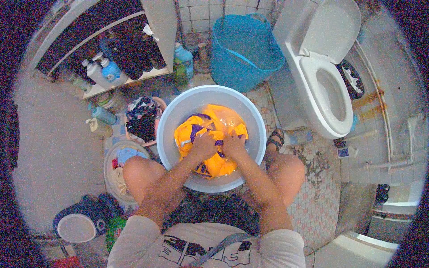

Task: The person washes a garment by hand in a plastic basin filled with water, scrubbing the fabric against itself.

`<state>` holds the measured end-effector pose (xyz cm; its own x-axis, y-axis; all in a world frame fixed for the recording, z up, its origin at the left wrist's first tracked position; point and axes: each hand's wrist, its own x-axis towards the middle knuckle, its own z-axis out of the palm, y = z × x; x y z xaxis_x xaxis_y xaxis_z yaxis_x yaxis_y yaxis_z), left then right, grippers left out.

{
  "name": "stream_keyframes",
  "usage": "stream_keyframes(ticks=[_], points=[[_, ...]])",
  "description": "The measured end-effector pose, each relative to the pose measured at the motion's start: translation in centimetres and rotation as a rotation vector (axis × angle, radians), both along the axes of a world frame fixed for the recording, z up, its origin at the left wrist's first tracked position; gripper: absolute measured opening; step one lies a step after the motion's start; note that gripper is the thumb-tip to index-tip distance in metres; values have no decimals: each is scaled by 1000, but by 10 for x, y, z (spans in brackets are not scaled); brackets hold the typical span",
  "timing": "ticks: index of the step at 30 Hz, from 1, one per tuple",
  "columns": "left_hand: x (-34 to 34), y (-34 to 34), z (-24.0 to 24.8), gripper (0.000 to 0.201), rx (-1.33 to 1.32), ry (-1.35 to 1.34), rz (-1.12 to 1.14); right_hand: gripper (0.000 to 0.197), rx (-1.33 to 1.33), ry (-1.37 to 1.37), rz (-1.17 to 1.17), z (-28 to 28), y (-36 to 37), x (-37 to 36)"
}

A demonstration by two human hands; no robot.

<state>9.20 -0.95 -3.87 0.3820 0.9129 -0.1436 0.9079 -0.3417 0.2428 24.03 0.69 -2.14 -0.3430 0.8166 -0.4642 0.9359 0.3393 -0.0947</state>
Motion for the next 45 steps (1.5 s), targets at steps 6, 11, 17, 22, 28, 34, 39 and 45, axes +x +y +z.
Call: stream_keyframes(ticks=[6, 11, 17, 22, 28, 34, 39, 45], points=[[-1, 1, 27, 42, 392, -200, 234, 37, 497, 133, -83, 8, 19, 15], [-14, 2, 23, 42, -32, -57, 268, 27, 302, 38, -72, -14, 9, 14], [-29, 24, 72, 38, -42, -613, 345, 33, 171, 371, -402, 43, 30, 27], [-37, 3, 46, 39, 215, -464, 206, 38, -55, 85, -95, 72, 14, 15], [-25, -20, 25, 42, 141, -148, 88, 39, 109, 70, 13, 7, 6, 6], [-39, -7, 24, 42, -184, -116, 318, 53, 112, 222, -35, 6, -2, -1], [-37, 20, 81, 36, -174, -737, 215, 59, 118, 610, -168, 1, 8, 10], [-40, 26, 21, 27, -604, -1953, 707, 43, -261, 1368, -695, 17, 24, -5]])
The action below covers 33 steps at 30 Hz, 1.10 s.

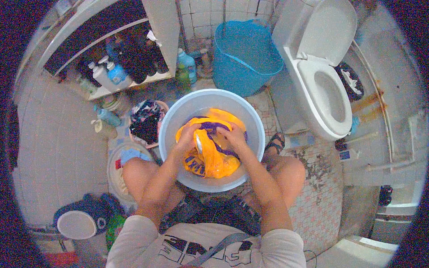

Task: The person washes a garment by hand in a plastic basin filled with water, scrubbing the fabric against itself.

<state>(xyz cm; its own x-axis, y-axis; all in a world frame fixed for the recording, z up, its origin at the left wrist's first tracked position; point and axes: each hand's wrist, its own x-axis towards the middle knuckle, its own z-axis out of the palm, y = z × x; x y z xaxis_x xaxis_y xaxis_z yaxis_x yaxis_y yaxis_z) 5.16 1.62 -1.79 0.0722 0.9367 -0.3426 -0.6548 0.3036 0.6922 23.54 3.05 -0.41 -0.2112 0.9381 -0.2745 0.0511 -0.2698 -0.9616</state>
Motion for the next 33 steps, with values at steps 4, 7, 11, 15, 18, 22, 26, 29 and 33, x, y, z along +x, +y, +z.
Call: stream_keyframes(ticks=[4, 7, 11, 15, 18, 22, 26, 29, 33], points=[[29, -10, -18, 27, 12, 140, -34, 38, 242, -279, -177, 29, -8, -21], [47, -6, -6, 19, -119, 26, 166, 37, 618, -342, -84, 37, -25, -35], [51, -5, -11, 22, 152, -185, 63, 39, 758, -441, 28, 37, -32, -38], [96, -30, -13, 27, 226, 683, -61, 41, 216, -275, -344, 33, 2, -5], [51, -12, -63, 29, 266, 138, 204, 47, 509, -426, 184, 10, -9, -38], [29, 4, -28, 24, 50, 352, 134, 42, 753, -448, 121, 12, -53, -54], [72, -27, 0, 28, 3, 207, 56, 45, 351, -337, 11, 24, -12, -17], [80, -29, 9, 31, 84, 422, 16, 47, 199, -326, 50, 16, -5, -6], [29, 3, -21, 26, 72, 158, 130, 45, 765, -571, 178, 15, -59, -57]])
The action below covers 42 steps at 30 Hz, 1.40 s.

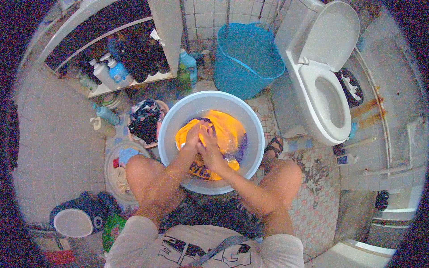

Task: The person washes a garment by hand in a plastic basin filled with water, scrubbing the fabric against itself.

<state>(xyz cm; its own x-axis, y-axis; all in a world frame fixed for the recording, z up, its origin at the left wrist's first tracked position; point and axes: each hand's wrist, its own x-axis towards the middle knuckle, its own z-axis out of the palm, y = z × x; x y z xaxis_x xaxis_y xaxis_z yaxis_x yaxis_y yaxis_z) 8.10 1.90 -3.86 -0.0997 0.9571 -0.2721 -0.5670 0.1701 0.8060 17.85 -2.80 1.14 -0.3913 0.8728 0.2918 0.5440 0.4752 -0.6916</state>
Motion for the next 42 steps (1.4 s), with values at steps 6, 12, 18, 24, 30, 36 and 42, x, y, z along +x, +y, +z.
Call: stream_keyframes(ticks=[6, 12, 18, 24, 30, 36, 42], points=[[34, -29, 4, 27, -42, -51, -122, 42, -513, 456, -188, 28, 42, 27], [20, -14, 44, 22, 32, -51, -91, 44, -76, 179, -79, 1, 8, 13], [43, -33, 11, 23, 18, 186, -10, 37, -601, 254, -252, 18, 48, 36], [15, -10, 31, 28, -49, 190, -29, 38, 166, 71, -156, -3, 17, 11], [26, -30, 50, 23, -206, -113, 35, 37, -314, 195, -199, 9, 40, 29], [17, -16, 64, 35, 117, 712, -189, 35, -616, 617, -319, 4, 78, 65], [24, -27, 72, 49, 128, 243, -402, 38, -948, 1326, -54, 81, 65, 63]])
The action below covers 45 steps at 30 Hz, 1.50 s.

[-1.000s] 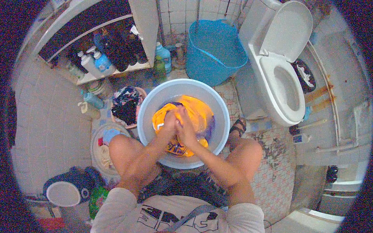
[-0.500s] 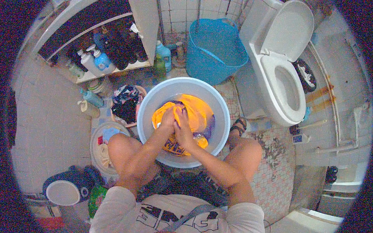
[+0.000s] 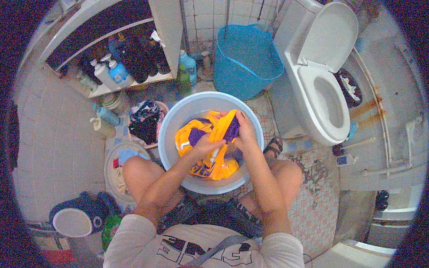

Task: The person washes a garment by hand in a plastic basin filled with water, scrubbing the fabric against itself.

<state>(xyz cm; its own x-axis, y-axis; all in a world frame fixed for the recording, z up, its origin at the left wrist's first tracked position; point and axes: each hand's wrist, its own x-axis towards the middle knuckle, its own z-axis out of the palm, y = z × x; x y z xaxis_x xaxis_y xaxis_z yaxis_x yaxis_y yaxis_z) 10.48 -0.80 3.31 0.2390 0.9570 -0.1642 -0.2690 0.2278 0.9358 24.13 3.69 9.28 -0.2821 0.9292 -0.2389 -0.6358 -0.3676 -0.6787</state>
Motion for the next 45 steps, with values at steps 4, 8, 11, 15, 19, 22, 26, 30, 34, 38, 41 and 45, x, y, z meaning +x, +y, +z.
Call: stream_keyframes(ticks=[4, 8, 11, 15, 19, 22, 26, 30, 34, 38, 41, 45], points=[[-8, 8, -9, 56, -5, 140, -164, 29, 136, -80, -130, -12, 15, 24], [-5, 12, -9, 45, -61, -140, 145, 14, 137, -445, -96, -30, 10, 30], [-20, 23, -53, 36, -374, -574, 321, 16, 481, -739, 100, -40, -33, -26], [11, 8, -51, 33, -248, -424, 306, 18, 1036, -1062, -44, -45, -52, -39], [20, -4, -36, 33, -124, -119, 297, 27, 502, -1119, -189, -50, -8, -21], [7, 3, -53, 33, -138, -245, 406, 35, 559, -1267, 123, -70, -25, -36], [-29, 16, -61, 33, -152, -207, 463, 35, 1010, -1178, -134, -70, -63, -63], [10, -5, -43, 30, -104, -55, 261, 35, 483, -979, -82, -51, -21, -32], [16, 1, -40, 29, -215, -145, 453, 37, 561, -1126, 18, -49, -27, -34], [-49, 23, -79, 29, -301, -244, 388, 37, 889, -1092, -43, -46, -85, -77], [1, 5, -44, 33, -298, -113, 378, 41, 797, -1215, -102, -59, -50, -47], [9, -6, -52, 37, -163, -260, 390, 42, 542, -1141, -39, -44, -22, -34]])
